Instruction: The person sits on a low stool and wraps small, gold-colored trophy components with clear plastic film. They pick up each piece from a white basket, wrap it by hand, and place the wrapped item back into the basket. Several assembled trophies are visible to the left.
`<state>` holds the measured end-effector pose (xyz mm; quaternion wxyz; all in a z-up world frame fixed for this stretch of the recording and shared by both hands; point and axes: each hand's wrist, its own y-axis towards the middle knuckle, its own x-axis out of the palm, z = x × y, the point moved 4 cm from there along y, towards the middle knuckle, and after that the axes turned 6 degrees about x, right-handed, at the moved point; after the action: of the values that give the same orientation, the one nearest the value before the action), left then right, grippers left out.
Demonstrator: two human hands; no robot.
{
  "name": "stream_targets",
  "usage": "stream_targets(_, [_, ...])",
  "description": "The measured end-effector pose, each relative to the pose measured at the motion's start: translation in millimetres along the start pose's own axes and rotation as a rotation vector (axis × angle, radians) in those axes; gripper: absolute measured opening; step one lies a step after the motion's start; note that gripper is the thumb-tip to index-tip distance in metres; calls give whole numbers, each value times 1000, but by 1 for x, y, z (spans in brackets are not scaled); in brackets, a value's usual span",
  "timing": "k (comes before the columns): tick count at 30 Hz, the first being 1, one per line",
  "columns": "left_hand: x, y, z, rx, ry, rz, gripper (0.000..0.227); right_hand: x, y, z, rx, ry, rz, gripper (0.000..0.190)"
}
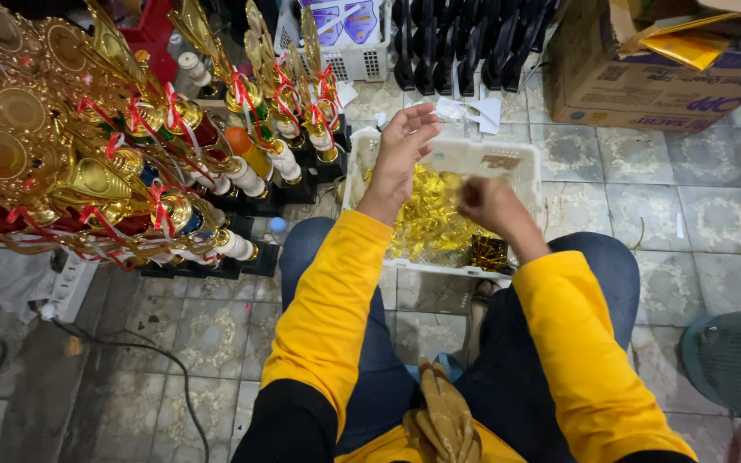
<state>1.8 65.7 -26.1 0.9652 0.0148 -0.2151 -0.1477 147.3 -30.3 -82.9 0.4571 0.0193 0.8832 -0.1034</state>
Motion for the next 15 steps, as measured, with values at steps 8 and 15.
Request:
stream_targets(8, [-4,2,-8,10,20,-26,36,47,20,5,58,-75,-204,56])
stream_targets(15, [-1,7,-4,40,24,-93,31,-42,-33,-82,32,110,-439,50])
